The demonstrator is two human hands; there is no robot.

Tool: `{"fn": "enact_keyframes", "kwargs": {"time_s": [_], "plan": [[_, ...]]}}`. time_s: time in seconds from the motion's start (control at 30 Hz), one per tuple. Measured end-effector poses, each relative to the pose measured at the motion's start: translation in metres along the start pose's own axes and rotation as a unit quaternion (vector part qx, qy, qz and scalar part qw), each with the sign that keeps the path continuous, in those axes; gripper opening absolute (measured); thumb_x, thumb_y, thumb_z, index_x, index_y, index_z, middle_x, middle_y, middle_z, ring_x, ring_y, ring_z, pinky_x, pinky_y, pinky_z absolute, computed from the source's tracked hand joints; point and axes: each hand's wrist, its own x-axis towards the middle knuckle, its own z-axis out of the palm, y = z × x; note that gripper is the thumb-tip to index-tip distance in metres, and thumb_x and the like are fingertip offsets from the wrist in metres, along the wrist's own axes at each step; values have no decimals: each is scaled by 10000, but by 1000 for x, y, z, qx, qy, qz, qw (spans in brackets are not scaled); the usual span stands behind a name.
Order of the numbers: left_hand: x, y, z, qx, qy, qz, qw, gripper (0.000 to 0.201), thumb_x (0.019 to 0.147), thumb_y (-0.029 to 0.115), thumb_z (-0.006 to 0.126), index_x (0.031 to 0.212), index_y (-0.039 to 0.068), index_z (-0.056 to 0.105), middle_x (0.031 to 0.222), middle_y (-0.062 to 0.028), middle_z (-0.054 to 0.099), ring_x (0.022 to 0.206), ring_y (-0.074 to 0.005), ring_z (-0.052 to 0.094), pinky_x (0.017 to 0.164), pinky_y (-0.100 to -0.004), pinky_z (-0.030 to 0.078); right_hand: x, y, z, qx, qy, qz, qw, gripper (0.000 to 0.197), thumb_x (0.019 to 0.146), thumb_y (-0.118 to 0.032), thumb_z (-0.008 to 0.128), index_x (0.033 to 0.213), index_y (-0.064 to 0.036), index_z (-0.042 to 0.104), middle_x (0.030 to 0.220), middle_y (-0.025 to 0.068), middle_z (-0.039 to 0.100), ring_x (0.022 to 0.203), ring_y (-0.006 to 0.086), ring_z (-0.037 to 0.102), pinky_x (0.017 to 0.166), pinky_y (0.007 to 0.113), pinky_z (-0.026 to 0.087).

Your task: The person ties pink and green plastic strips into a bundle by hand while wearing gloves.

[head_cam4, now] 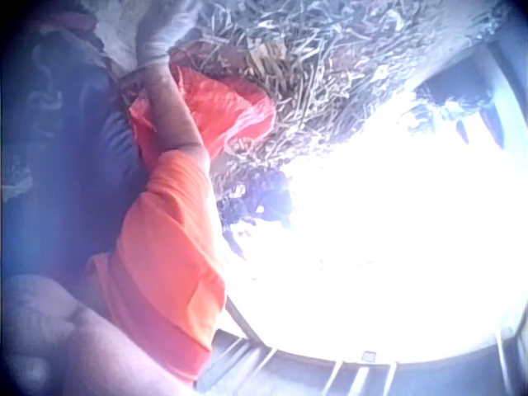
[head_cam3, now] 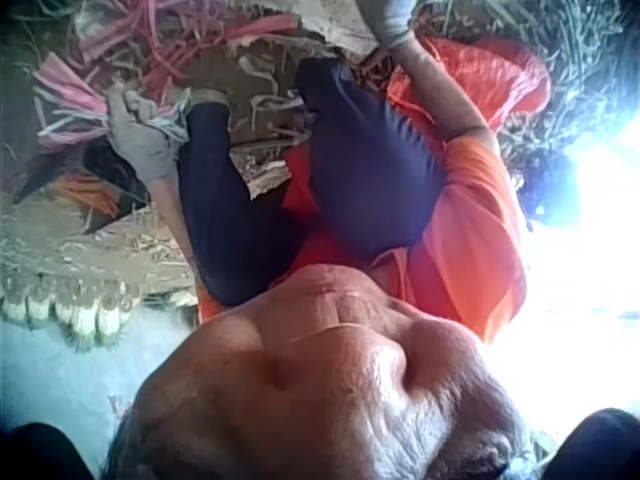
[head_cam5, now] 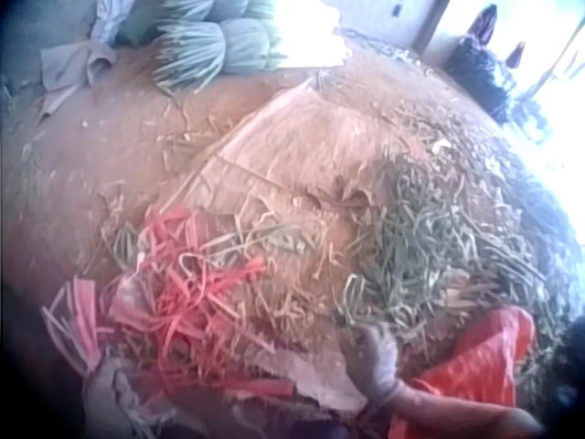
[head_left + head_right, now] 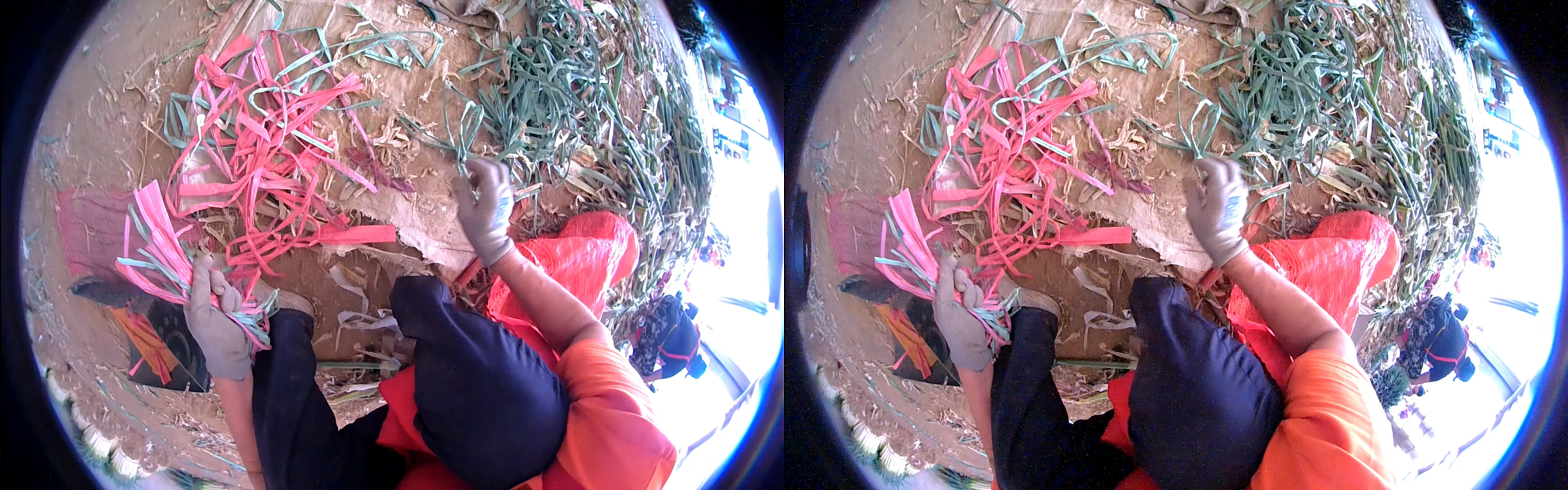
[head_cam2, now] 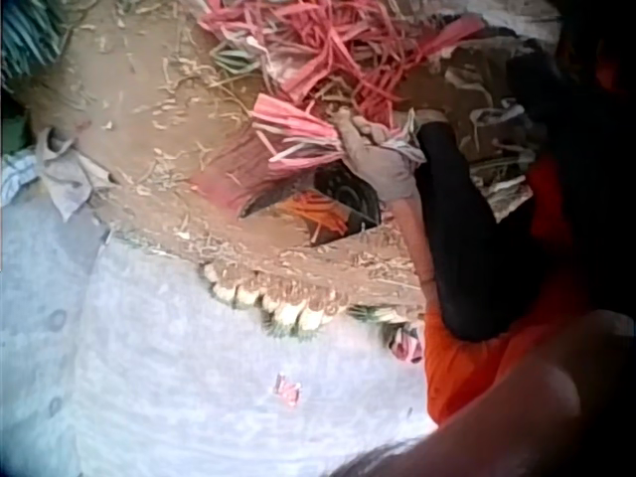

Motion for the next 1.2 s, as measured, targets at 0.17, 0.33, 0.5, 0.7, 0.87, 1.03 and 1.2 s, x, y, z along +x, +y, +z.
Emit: {"fn": "enact_keyframes", "kwargs": {"time_s": [0.17,0.33,0.5,0.7,0.87,1.03,1.2], "plan": [[2,-1,-9,-21,-12,-9,1000,165,974,212,554,981,63,625,660,46,412,454,-27,283,421,-209,199,16,17,4,-96,51,8,994,374,780,-208,720,1094,-70,572,1122,178,544,962,374,564,801,460,448],[9,-6,-7,-28,-31,1,999,168,973,212,558,989,60,627,657,46,421,450,-29,280,421,-209,200,47,56,22,-65,-83,82,991,259,843,-245,689,1011,-52,647,895,124,625,697,255,607,632,399,485],[6,-7,-4,-22,-14,-5,1000,181,978,209,550,1008,46,621,679,42,435,469,-30,291,434,-205,213,100,4,-48,354,-52,215,909,219,972,-233,562,981,-32,647,774,28,643,572,90,527,534,240,437],[-2,3,-10,-37,-34,6,999,179,992,188,521,1025,34,606,711,32,438,501,-25,307,446,-197,225,130,-15,-122,798,-183,99,565,307,1008,-309,456,1102,-54,599,920,69,612,693,153,498,699,296,404],[3,-3,-18,-65,-76,2,995,181,987,192,529,1005,31,609,715,30,433,500,-30,313,441,-200,224,103,-7,-105,816,-96,185,539,251,972,-280,528,1073,-59,593,964,77,598,840,205,539,826,369,421],[-3,-2,-10,-19,-124,-58,990,193,971,201,551,972,22,625,703,18,472,489,-46,361,433,-196,259,73,-39,-56,839,-131,213,483,250,957,-260,545,1049,-40,617,1080,110,630,1065,269,578,1012,416,410],[-9,-10,8,35,-248,-127,960,282,961,279,564,991,8,634,686,1,499,494,-77,416,443,-222,322,19,-167,9,629,-310,107,705,278,1004,-182,464,1185,-31,612,1103,53,636,1007,147,589,935,290,453]]}}
